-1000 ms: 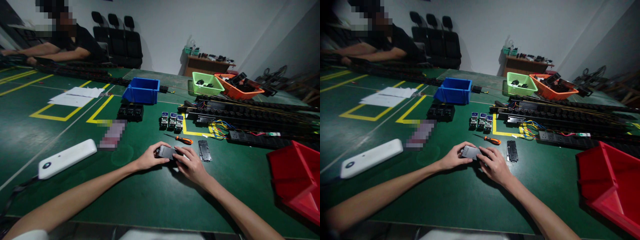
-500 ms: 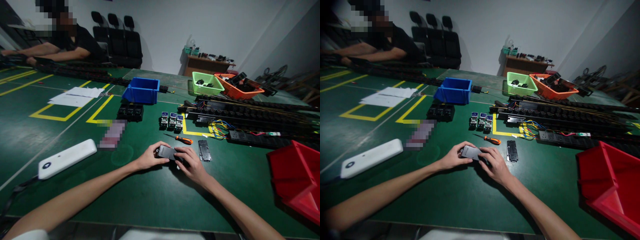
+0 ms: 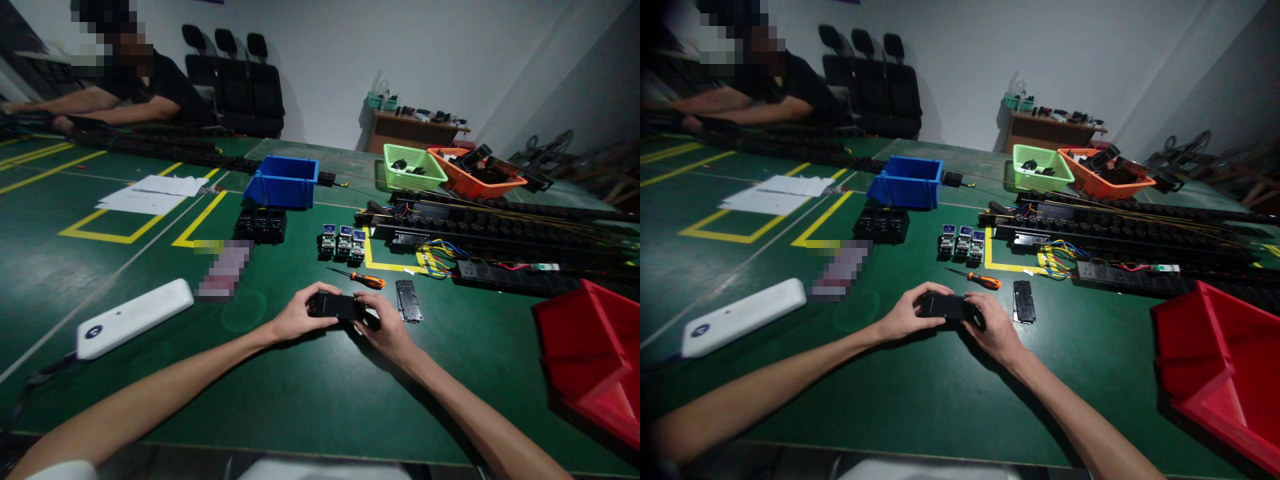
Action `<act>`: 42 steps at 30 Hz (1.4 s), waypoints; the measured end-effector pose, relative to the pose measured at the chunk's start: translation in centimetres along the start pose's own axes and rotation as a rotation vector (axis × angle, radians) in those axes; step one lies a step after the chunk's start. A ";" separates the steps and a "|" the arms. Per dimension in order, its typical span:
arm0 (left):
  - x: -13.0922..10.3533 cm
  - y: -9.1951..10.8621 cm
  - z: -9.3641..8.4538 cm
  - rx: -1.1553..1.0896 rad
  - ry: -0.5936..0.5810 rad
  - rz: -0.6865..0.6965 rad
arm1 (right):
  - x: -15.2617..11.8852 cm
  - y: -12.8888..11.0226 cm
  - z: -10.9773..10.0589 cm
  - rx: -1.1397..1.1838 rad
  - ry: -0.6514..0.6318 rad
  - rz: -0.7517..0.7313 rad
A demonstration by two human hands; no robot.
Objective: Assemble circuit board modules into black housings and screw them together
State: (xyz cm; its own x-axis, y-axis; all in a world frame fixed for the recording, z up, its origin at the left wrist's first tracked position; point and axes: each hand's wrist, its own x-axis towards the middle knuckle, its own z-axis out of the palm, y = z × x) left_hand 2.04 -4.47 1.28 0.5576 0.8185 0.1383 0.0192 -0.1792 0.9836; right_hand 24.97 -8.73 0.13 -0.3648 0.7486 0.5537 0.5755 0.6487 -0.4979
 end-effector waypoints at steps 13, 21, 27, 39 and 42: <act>1.1 0.4 -0.9 -0.635 -0.265 -0.382 | -0.1 -0.5 -0.6 -0.020 -0.019 -0.259; 2.8 1.8 -0.4 -0.733 -0.608 -0.595 | 0.0 -0.2 -0.9 -0.015 0.005 -0.259; 2.6 1.1 0.4 -0.793 -0.454 -0.528 | 0.3 0.0 -1.1 -0.066 0.034 -0.203; 2.5 0.1 0.7 -0.802 -0.433 -0.508 | 0.2 0.3 -0.8 -0.028 -0.012 -0.152; 2.4 0.1 0.7 -0.799 -0.434 -0.495 | 0.3 0.3 -0.7 -0.026 -0.015 -0.148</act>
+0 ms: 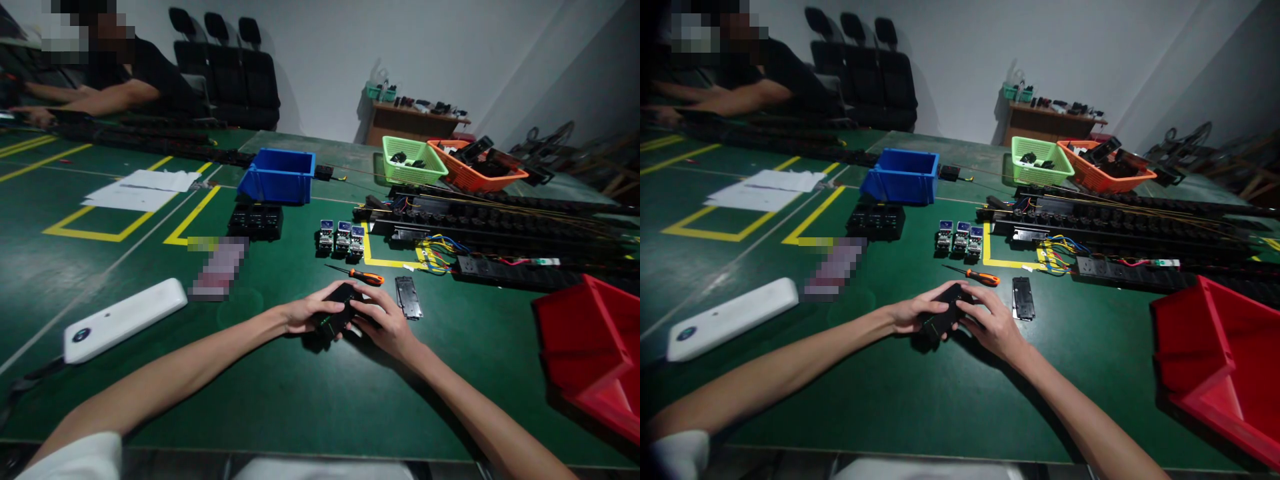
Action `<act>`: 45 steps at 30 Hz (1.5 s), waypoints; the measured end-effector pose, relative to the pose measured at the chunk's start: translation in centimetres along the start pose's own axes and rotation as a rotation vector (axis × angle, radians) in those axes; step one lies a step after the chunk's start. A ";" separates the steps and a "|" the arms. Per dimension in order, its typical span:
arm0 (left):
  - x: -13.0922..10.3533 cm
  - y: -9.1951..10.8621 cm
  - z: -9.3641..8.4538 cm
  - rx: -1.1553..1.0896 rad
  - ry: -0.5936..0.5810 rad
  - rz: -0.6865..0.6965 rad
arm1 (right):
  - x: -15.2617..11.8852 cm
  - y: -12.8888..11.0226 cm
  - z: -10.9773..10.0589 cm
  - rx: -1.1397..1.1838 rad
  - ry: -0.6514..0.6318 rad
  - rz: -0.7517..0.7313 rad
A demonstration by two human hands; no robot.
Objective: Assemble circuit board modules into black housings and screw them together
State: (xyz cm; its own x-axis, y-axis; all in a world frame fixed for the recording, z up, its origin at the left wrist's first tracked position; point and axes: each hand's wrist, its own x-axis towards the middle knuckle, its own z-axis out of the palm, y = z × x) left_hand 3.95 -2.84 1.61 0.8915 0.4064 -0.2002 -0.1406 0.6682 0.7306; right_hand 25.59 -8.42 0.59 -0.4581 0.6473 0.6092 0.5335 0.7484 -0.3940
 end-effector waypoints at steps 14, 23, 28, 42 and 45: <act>0.1 0.9 -1.2 0.103 0.238 0.275 | -0.5 4.8 -1.3 -0.468 -0.062 0.320; 0.4 1.1 -1.5 0.118 0.333 0.415 | 0.0 3.9 -1.9 -0.513 -0.071 0.385; 0.5 1.6 -2.0 0.105 0.383 0.470 | 0.1 3.4 -3.1 -0.044 0.250 0.544; 0.9 1.9 -2.9 0.141 0.488 0.539 | -0.7 3.1 -3.1 0.432 0.462 0.760; 0.9 1.9 -2.9 0.139 0.484 0.537 | -0.7 3.0 -3.0 0.439 0.446 0.765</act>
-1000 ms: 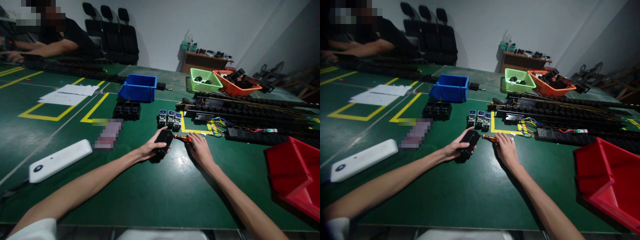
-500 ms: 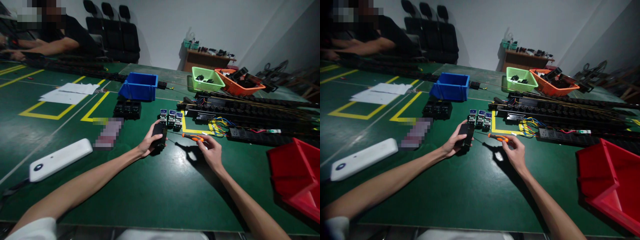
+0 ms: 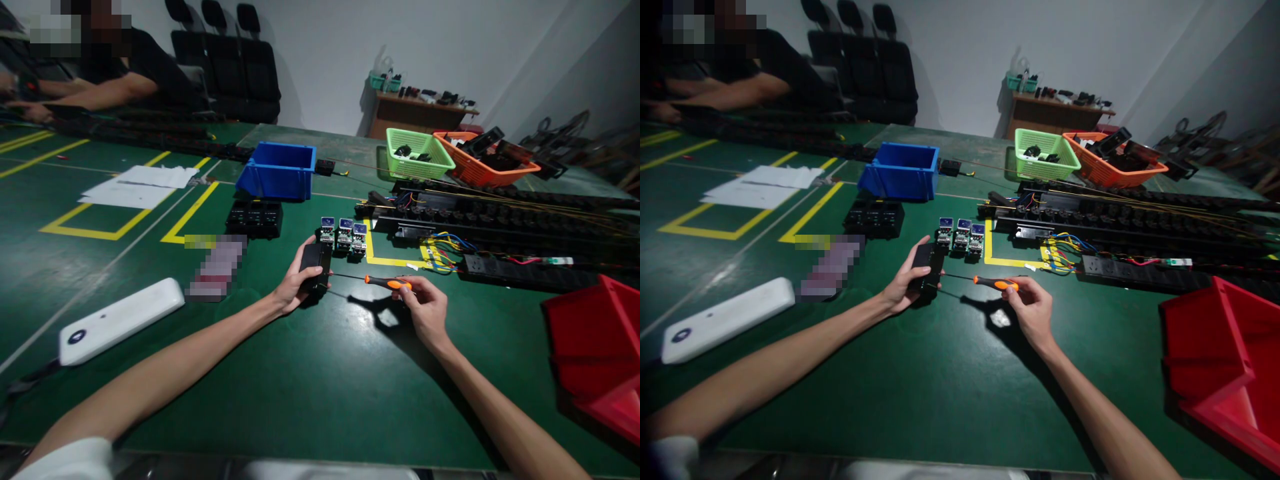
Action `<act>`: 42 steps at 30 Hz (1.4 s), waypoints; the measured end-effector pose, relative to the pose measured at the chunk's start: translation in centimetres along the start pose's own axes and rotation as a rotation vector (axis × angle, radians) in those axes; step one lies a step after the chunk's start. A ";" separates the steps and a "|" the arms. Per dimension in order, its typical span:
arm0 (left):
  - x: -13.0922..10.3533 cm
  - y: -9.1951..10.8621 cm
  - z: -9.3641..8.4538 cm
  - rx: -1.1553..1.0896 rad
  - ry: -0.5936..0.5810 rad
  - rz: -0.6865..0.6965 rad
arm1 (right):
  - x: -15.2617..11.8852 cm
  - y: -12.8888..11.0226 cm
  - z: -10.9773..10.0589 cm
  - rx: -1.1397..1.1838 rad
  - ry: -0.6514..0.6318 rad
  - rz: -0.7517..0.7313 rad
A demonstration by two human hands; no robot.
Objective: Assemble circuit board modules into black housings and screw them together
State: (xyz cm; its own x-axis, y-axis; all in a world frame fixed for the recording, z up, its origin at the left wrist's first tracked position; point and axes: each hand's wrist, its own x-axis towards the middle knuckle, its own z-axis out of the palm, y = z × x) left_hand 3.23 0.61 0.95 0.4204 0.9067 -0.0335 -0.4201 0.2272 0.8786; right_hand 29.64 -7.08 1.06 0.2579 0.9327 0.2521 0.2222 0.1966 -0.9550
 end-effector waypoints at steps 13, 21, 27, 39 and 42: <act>-0.1 0.1 0.0 0.016 -0.029 0.003 | -0.1 0.1 0.0 -0.039 -0.027 -0.047; -0.3 0.0 0.3 0.060 -0.060 0.031 | 0.2 0.0 -0.3 -0.081 -0.070 -0.185; -0.4 0.0 0.5 0.109 -0.104 0.073 | 0.3 -0.3 -0.8 -0.180 -0.113 -0.162; -0.4 -0.2 0.4 0.119 -0.099 0.085 | 0.2 -0.1 -0.8 -0.206 -0.105 -0.090; -0.5 -0.1 0.4 0.121 -0.096 0.076 | 0.1 0.1 -0.8 -0.178 -0.125 -0.047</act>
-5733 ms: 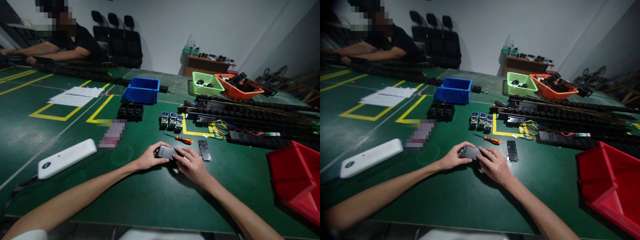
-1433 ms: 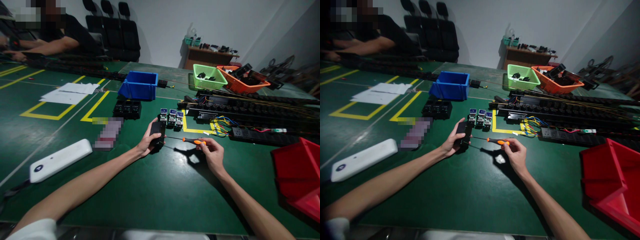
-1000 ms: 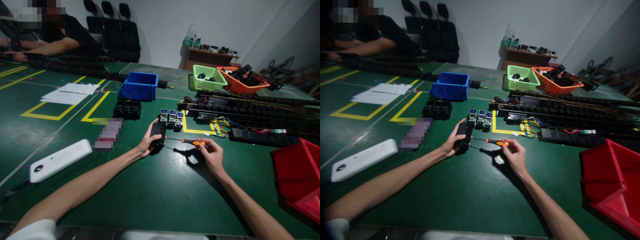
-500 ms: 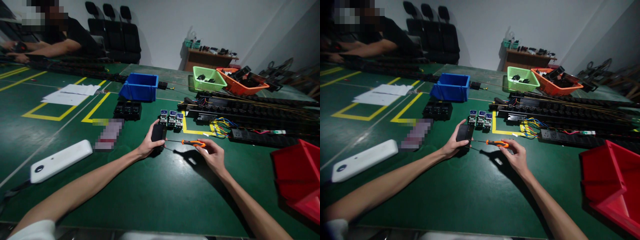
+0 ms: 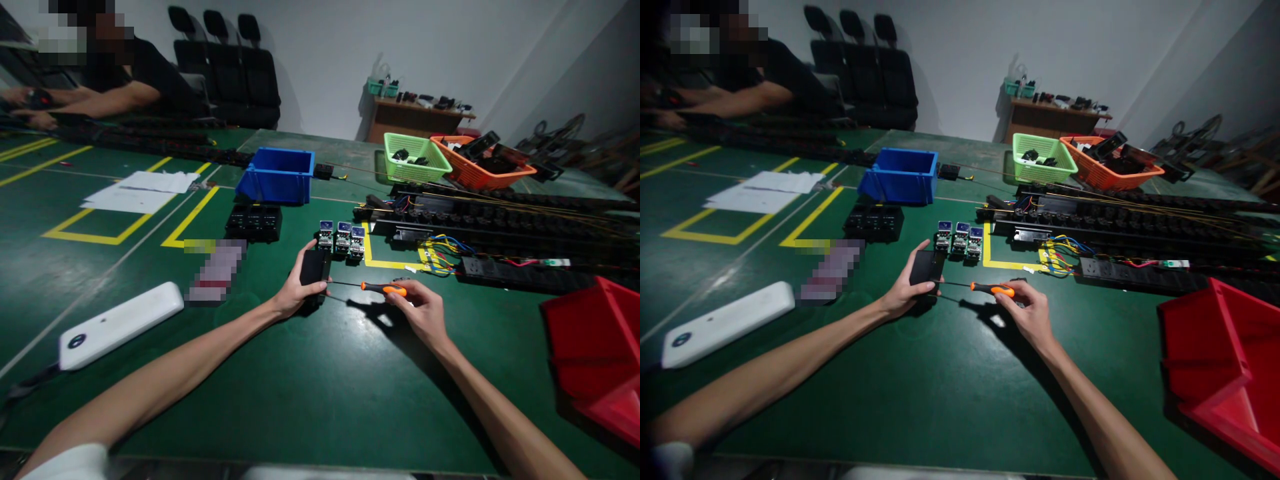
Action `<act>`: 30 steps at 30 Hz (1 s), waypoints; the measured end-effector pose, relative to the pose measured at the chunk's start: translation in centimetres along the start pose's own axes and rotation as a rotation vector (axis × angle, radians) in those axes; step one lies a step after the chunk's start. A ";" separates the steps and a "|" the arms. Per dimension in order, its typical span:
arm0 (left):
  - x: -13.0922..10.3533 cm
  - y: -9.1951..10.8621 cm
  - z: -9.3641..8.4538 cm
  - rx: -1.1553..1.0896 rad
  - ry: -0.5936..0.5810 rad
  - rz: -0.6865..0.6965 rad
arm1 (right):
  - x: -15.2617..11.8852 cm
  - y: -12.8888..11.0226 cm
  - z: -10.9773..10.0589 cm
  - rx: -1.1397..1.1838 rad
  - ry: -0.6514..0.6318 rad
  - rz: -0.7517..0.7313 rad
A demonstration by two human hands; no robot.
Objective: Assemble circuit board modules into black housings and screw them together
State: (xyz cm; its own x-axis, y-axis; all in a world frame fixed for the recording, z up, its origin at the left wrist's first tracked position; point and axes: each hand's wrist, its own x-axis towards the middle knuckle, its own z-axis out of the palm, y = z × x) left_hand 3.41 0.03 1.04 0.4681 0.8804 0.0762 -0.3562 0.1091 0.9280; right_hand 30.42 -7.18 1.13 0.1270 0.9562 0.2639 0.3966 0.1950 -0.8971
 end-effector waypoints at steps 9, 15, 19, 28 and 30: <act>-0.1 0.1 0.0 -0.003 -0.001 -0.014 | 0.0 0.3 0.0 0.025 -0.029 0.032; -0.1 0.0 0.0 -0.022 -0.032 -0.058 | -0.2 -0.3 0.4 -0.091 -0.139 -0.049; -0.1 0.0 -0.1 -0.074 -0.031 -0.126 | -0.5 -1.1 0.7 -0.183 -0.144 -0.117; 0.2 0.3 -0.4 -0.236 -0.019 -0.282 | -0.9 -1.4 0.5 -0.246 0.049 -0.344; 0.1 0.3 -0.3 -0.245 -0.020 -0.286 | -1.0 -1.4 0.4 -0.228 0.103 -0.354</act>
State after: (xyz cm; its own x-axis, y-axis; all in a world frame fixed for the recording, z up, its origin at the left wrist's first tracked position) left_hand 3.07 0.36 1.25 0.5918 0.7892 -0.1641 -0.3902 0.4586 0.7984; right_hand 29.39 -8.32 1.94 0.0326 0.8096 0.5861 0.6209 0.4431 -0.6467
